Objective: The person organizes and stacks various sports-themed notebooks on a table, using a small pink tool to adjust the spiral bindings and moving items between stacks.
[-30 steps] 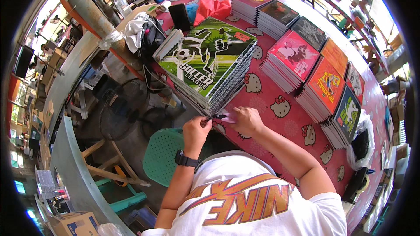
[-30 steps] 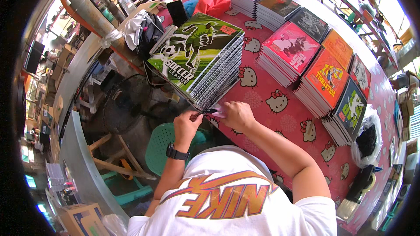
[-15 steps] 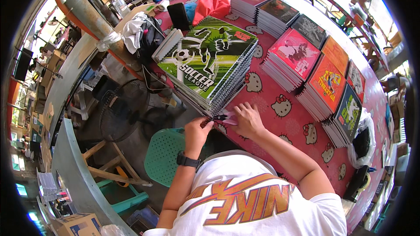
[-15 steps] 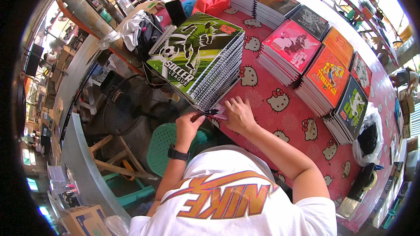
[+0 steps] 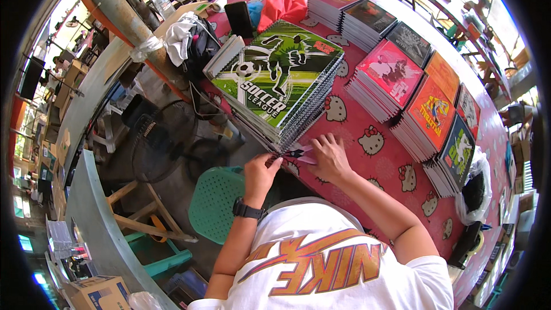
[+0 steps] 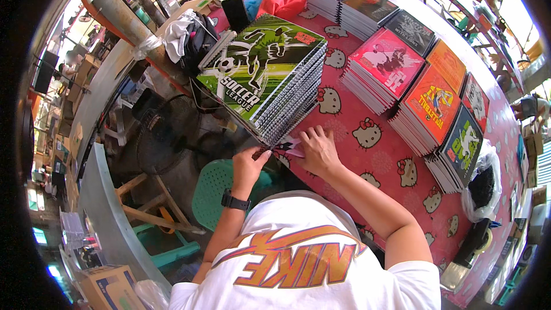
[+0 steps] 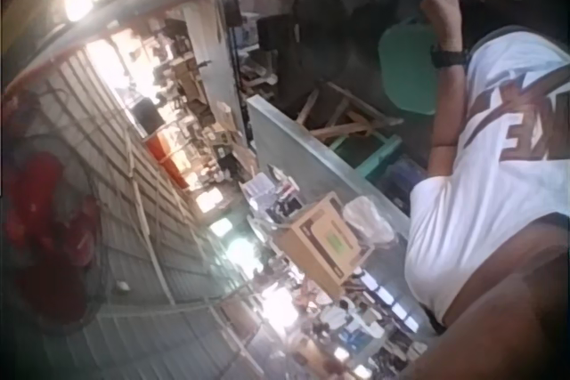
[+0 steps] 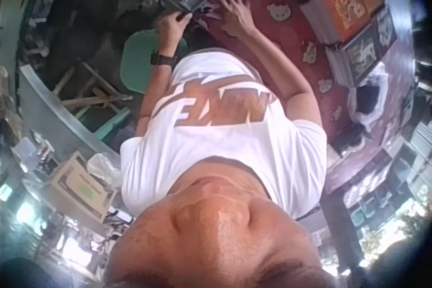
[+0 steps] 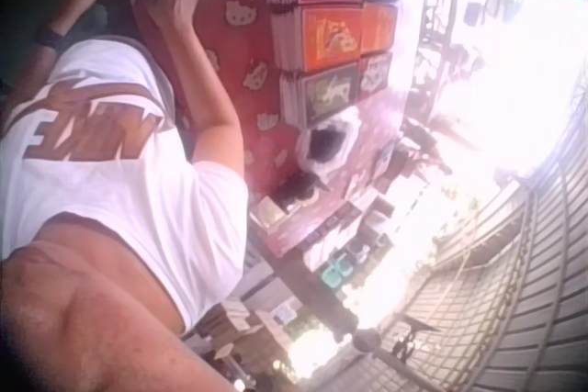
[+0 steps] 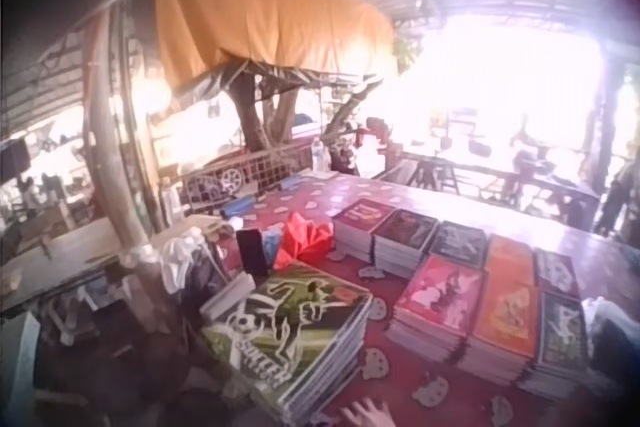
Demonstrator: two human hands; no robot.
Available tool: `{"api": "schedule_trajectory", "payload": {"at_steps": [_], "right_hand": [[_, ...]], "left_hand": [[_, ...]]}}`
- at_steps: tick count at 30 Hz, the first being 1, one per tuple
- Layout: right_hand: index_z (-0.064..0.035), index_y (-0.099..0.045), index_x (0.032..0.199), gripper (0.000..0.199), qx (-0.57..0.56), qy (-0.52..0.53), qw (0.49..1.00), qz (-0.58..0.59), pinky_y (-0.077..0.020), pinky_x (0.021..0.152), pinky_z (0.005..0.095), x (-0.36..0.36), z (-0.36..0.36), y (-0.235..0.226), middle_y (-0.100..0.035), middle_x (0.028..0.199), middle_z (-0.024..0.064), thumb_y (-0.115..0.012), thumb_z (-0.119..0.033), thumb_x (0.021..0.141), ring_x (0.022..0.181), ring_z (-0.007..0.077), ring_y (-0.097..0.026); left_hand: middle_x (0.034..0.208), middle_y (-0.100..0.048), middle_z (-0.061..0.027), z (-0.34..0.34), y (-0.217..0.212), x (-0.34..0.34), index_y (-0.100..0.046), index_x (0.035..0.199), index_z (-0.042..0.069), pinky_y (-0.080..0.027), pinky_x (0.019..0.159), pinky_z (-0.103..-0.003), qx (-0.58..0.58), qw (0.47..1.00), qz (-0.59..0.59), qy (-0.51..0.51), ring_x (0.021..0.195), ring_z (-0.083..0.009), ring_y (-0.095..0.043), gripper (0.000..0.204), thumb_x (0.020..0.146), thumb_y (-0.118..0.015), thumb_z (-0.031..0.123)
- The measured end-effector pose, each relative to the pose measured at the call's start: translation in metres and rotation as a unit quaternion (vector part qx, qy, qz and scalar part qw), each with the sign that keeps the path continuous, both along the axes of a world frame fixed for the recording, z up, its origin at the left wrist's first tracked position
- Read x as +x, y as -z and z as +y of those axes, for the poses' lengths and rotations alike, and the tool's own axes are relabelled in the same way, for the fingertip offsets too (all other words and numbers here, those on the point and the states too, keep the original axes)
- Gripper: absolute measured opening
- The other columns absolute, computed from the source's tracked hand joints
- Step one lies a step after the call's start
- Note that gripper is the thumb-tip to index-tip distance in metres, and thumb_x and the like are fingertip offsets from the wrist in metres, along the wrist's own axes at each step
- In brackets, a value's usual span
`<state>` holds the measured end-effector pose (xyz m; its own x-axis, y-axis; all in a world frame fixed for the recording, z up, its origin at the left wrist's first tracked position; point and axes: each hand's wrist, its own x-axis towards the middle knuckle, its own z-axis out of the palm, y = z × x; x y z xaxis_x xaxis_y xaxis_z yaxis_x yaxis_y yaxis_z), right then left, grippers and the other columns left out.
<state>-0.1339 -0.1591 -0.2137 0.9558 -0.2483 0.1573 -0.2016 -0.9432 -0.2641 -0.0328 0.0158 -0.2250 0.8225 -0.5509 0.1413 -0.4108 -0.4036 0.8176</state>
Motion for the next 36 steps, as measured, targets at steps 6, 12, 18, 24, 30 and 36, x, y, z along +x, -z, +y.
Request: {"api": "schedule_trajectory", "payload": {"at_steps": [6,12,18,24,30,36], "right_hand": [[-0.0065,-0.055,0.098,0.051,-0.002,-0.01,1.0,0.015,-0.0382,0.081,0.0452,0.001,0.002,0.002,-0.053,0.094,0.0105,-0.073,-0.032,0.058,0.099,0.0275,-0.048],[-0.0069,-0.058,0.092,0.041,0.064,-0.002,0.998,0.017,-0.0461,0.073,0.0436,0.002,0.0,0.014,-0.059,0.085,0.0118,-0.071,-0.032,0.062,0.086,0.0299,-0.057],[-0.0077,-0.06,0.089,0.034,0.178,0.036,0.982,0.053,-0.0489,0.066,0.0437,0.002,-0.002,0.014,-0.061,0.08,0.012,-0.069,-0.031,0.064,0.077,0.0323,-0.06],[-0.0057,-0.055,0.1,0.05,0.062,0.017,0.997,0.03,-0.0415,0.08,0.0486,-0.002,0.004,0.016,-0.055,0.097,0.0124,-0.072,-0.032,0.06,0.098,0.0318,-0.051],[-0.0059,-0.055,0.1,0.049,0.052,0.018,0.998,0.017,-0.0393,0.082,0.0502,0.007,0.013,0.018,-0.054,0.099,0.0118,-0.072,-0.031,0.061,0.101,0.0302,-0.048],[-0.0071,-0.058,0.096,0.042,0.062,0.013,0.998,0.009,-0.0461,0.071,0.0462,0.011,0.015,0.025,-0.058,0.091,0.0127,-0.069,-0.034,0.066,0.086,0.0315,-0.057]], "left_hand": [[0.074,-0.063,-0.0158,-0.008,0.002,-0.009,-0.065,0.083,-0.001,-0.048,0.063,-0.039,0.055,0.995,-0.079,-0.019,0.069,-0.0313,-0.061,0.021,0.071,-0.07,0.015],[0.073,-0.062,-0.016,-0.012,0.0,-0.008,-0.064,0.079,0.001,-0.048,0.064,-0.041,0.086,0.986,-0.139,-0.019,0.07,-0.0329,-0.059,0.016,0.071,-0.067,0.015],[0.072,-0.062,-0.0161,-0.002,0.004,0.001,-0.064,0.076,0.0,-0.047,0.06,-0.041,0.018,0.992,-0.129,-0.005,0.067,-0.0321,-0.06,0.015,0.072,-0.066,0.015],[0.076,-0.064,-0.0065,0.029,0.055,0.025,-0.061,0.09,0.005,-0.045,0.05,-0.029,-0.245,0.835,0.483,-0.1,0.063,-0.0174,-0.06,0.017,0.077,-0.063,0.017],[0.074,-0.062,-0.0036,0.009,0.046,0.015,-0.06,0.09,0.004,-0.043,0.05,-0.023,-0.156,0.904,0.395,-0.053,0.061,-0.0125,-0.058,0.021,0.074,-0.068,0.016],[0.07,-0.065,-0.0085,0.003,0.04,0.011,-0.065,0.082,-0.001,-0.048,0.058,-0.027,-0.034,0.987,0.144,-0.067,0.064,-0.0139,-0.062,0.023,0.069,-0.074,0.017]]}}
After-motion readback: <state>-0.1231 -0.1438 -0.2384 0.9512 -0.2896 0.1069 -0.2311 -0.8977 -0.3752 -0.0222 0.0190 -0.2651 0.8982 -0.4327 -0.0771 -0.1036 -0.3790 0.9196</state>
